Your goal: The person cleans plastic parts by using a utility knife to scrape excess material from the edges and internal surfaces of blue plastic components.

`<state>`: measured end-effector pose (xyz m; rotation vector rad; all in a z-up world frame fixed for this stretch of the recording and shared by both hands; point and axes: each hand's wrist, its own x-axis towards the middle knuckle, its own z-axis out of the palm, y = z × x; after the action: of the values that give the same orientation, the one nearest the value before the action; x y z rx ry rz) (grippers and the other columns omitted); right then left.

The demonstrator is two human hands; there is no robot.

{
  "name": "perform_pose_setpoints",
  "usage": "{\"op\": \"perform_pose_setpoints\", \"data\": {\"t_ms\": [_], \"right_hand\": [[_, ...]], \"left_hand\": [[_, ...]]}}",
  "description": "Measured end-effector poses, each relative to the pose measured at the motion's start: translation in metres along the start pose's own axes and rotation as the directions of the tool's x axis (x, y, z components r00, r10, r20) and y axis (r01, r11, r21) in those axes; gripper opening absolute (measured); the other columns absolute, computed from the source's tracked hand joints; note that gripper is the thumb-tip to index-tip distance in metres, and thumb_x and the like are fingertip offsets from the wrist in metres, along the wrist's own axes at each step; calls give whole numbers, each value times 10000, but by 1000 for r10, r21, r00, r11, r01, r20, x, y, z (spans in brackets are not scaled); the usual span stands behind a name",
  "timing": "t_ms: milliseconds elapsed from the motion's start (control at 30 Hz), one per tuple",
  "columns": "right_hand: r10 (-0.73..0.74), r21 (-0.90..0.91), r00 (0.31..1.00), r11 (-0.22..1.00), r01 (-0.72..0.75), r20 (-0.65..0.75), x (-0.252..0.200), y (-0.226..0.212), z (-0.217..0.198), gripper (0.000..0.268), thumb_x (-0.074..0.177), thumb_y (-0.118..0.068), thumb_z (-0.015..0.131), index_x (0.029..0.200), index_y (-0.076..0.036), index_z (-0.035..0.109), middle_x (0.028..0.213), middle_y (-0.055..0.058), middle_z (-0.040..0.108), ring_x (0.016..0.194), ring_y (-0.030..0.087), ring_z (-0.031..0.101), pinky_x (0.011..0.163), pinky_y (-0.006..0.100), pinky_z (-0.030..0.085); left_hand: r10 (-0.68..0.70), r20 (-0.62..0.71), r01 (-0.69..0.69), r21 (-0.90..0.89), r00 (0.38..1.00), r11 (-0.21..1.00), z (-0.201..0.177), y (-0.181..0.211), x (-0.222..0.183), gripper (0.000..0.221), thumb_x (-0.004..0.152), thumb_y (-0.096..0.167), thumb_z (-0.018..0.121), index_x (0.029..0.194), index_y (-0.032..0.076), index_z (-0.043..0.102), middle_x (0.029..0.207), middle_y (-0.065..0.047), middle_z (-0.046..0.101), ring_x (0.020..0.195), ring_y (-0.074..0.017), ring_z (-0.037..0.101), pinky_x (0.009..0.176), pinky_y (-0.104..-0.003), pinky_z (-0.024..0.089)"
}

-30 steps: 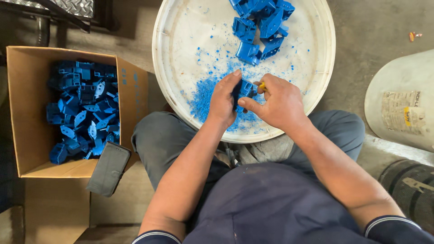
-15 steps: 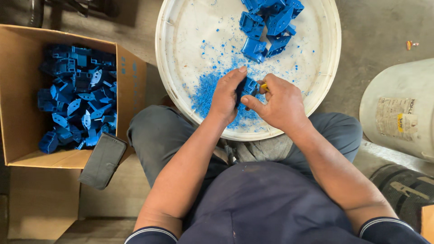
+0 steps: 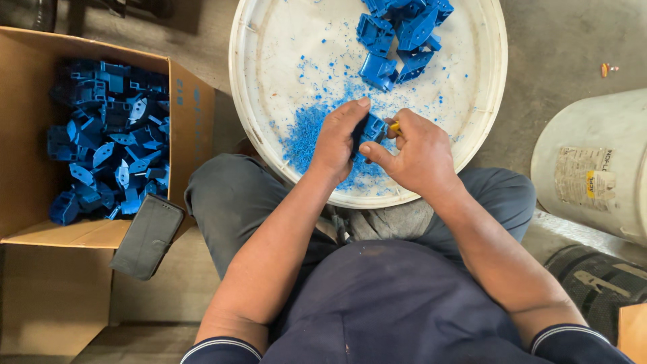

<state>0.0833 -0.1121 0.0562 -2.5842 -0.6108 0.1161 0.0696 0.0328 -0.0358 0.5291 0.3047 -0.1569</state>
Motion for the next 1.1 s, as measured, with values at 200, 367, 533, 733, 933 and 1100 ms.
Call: {"op": "perform_pose_setpoints", "data": {"t_ms": [200,367,533,733,933,1100], "right_hand": [[76,23,997,997,-76,-5,-2,0,0,644,745,-586,861,907,-13,617,644,91,547,567,288,578,566,412,478],[14,-30,1000,999,-14,18,-1,4,2,635,793,-589,866,905,-18,612,628,83,532,607,272,579,591,411,473],[40,-6,999,999,-40,19,-1,2,1,635,773,-587,856,919,-15,622,632,79,535,580,255,567,569,401,469],[13,21,999,1000,-12,-41,-2,0,0,636,780,-595,851,931,-20,625,668,71,544,577,243,563,558,383,474],[50,-14,998,999,-49,26,-4,2,1,636,792,-606,845,916,-23,621,622,77,521,580,257,562,576,401,468],[-26,-56,999,998,27,24,-2,4,1,717,756,-681,825,912,-12,618,636,83,539,621,272,609,590,414,490]], "left_hand": [[31,8,-31,10,999,999,0,2,1,213,1012,245,691,876,93,630,801,17,576,728,-88,545,669,-289,463],[10,-4,-10,22,1000,1000,0,1,1,217,1003,255,678,866,92,635,791,14,585,718,-93,562,659,-289,472],[14,12,-15,35,1000,999,1,2,0,207,1002,252,678,886,84,648,810,12,602,734,-84,573,683,-278,485],[-17,0,17,37,1000,999,3,5,-1,208,984,269,666,899,79,658,785,-5,633,698,-100,608,652,-280,504],[1,0,-1,49,1000,999,-1,-1,0,210,994,261,678,938,58,672,810,-4,638,718,-86,595,666,-270,493],[6,2,-6,42,1000,999,-1,-1,0,200,989,253,678,926,63,672,806,8,627,711,-72,577,658,-263,482]]}}
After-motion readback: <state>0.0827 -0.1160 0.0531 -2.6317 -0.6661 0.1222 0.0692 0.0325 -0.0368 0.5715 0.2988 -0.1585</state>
